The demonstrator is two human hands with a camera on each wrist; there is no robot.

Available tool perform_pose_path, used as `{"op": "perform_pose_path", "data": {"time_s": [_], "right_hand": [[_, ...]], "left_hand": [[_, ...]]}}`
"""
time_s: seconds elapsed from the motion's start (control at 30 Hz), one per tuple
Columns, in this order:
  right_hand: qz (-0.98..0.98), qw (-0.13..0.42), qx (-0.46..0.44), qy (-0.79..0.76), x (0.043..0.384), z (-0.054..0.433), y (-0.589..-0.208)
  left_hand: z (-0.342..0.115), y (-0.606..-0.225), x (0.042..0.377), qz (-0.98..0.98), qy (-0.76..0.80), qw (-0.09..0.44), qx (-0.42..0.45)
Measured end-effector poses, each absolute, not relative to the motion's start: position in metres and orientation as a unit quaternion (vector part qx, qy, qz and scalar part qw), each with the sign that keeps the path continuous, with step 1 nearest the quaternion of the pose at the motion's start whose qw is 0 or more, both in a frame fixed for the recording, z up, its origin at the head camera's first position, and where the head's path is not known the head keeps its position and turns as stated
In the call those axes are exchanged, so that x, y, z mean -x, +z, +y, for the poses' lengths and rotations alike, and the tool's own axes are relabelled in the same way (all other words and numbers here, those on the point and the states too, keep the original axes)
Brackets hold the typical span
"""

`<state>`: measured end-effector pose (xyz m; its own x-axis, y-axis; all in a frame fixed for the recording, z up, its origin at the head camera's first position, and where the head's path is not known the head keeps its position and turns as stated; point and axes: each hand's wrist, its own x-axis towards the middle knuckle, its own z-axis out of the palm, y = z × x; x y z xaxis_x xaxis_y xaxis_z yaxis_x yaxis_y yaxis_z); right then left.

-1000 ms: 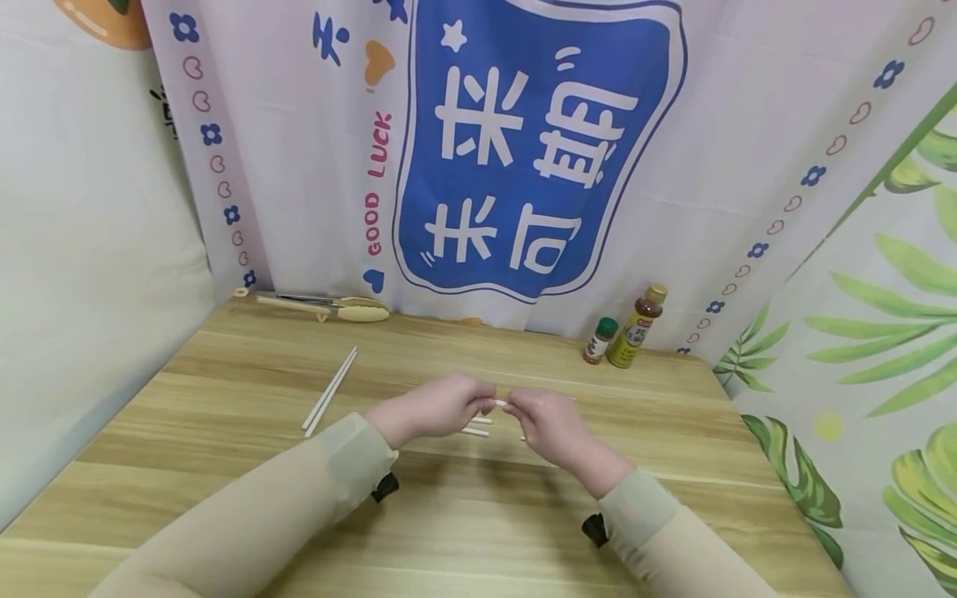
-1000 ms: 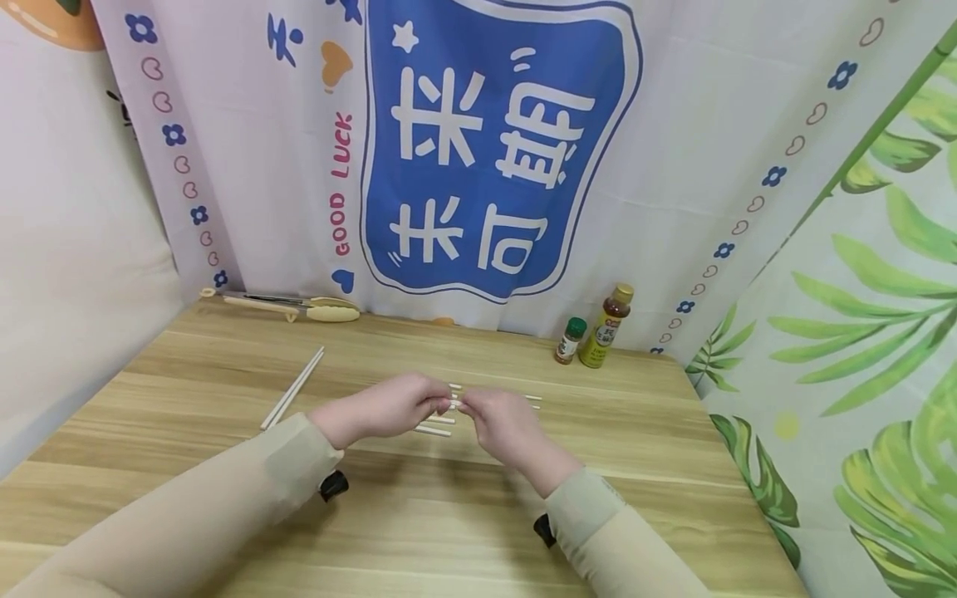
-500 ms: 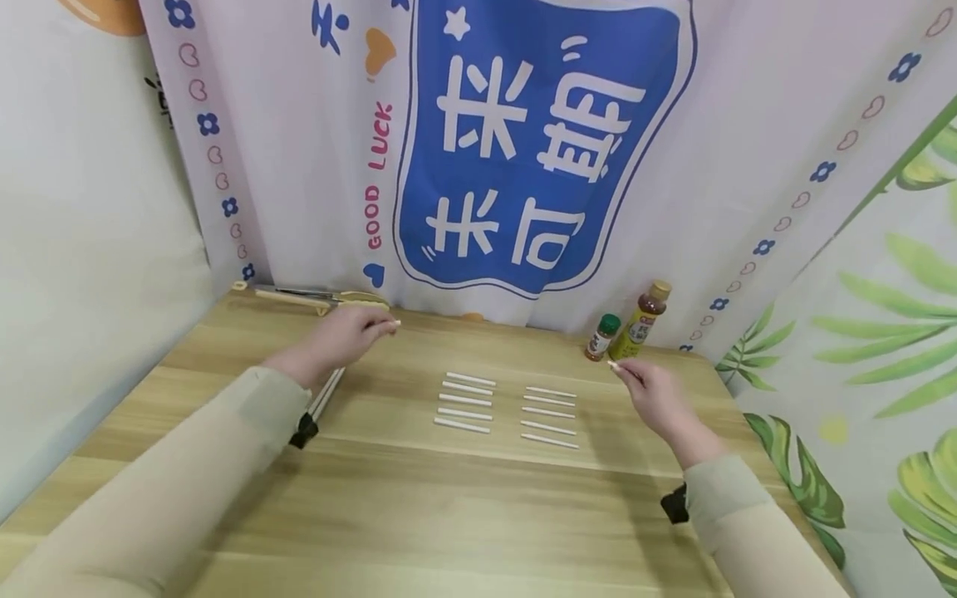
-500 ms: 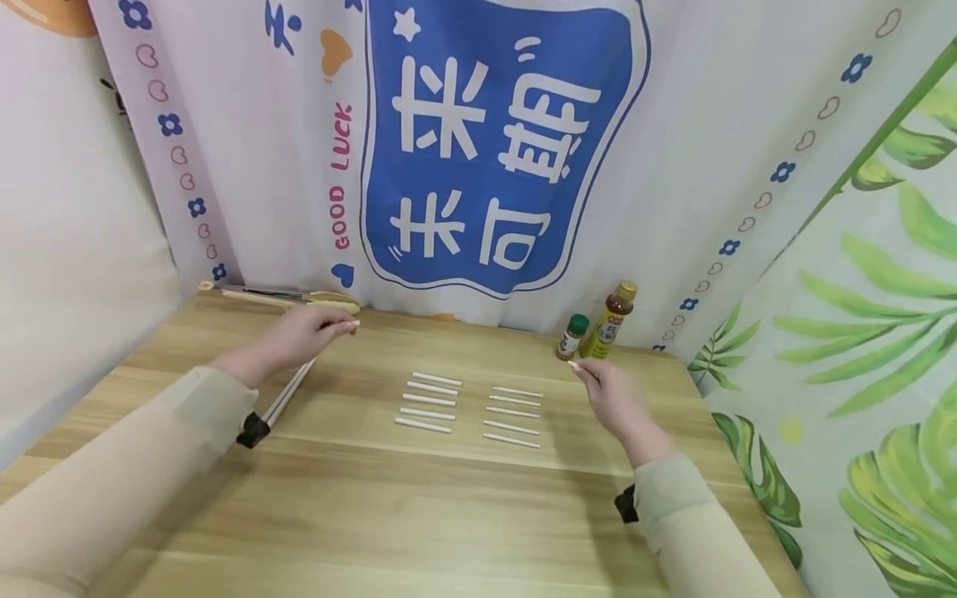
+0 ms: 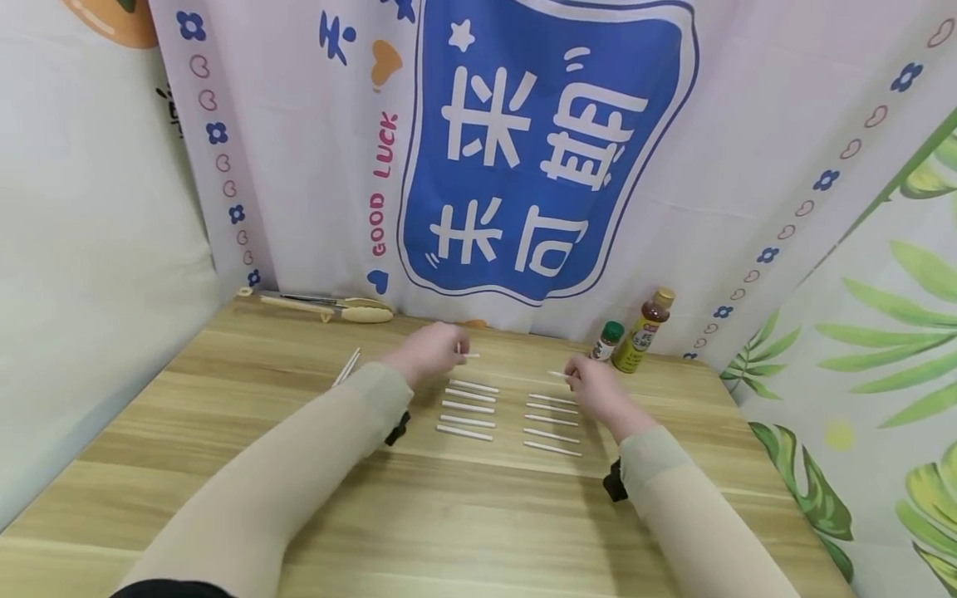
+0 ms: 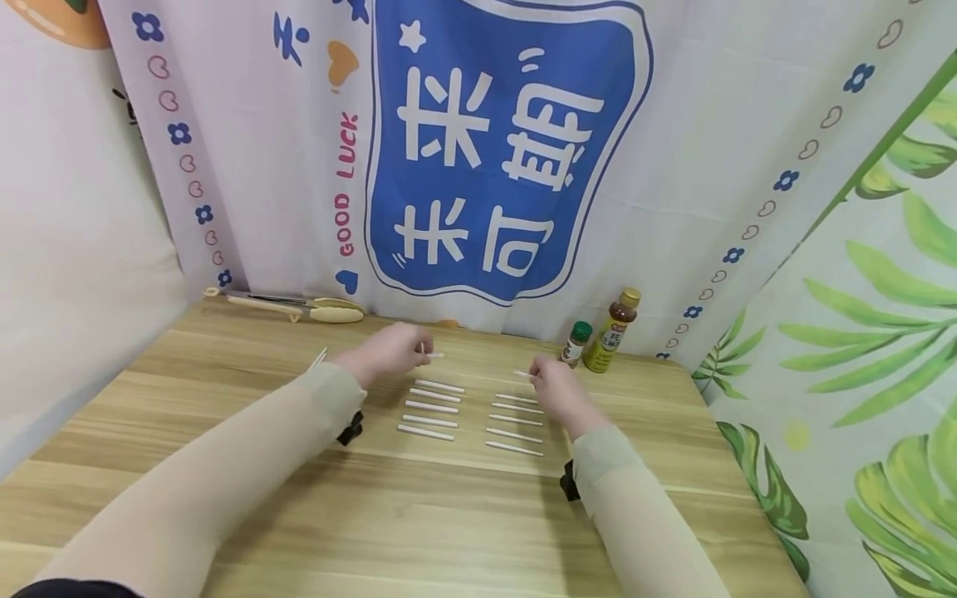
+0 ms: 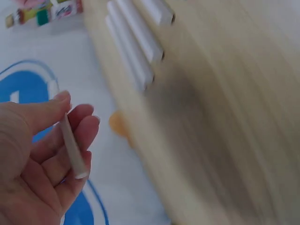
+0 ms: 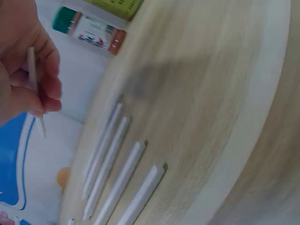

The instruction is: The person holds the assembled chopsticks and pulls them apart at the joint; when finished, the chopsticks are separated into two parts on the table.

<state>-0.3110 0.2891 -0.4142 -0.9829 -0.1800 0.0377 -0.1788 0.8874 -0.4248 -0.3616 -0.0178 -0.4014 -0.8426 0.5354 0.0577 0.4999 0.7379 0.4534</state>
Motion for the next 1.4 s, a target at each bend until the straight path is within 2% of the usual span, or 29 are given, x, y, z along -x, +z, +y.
{"op": "perform_pose_path", "data": {"time_s": [0.33,0.8,1.2,1.4], "right_hand": [[0.97,0.014,0.089,-0.225,0.334,0.279,-0.441],[0.969,0.018,0.087,-0.232,0.335,0.272,-0.449],[0.97,0.026,0.07,-0.232,0.339,0.267,-0.449],[0.972,0.025,0.083,-0.219,0.34,0.267,-0.449]], "left_hand": [[0.017,-0.43,0.374,0.915,0.223,0.05,-0.333],[0.024,-0.439,0.375,0.928,0.202,0.054,-0.307],[0.024,-0.44,0.372,0.925,0.225,0.041,-0.305],[0.006,-0.419,0.366,0.91,0.265,0.022,-0.316]]}}
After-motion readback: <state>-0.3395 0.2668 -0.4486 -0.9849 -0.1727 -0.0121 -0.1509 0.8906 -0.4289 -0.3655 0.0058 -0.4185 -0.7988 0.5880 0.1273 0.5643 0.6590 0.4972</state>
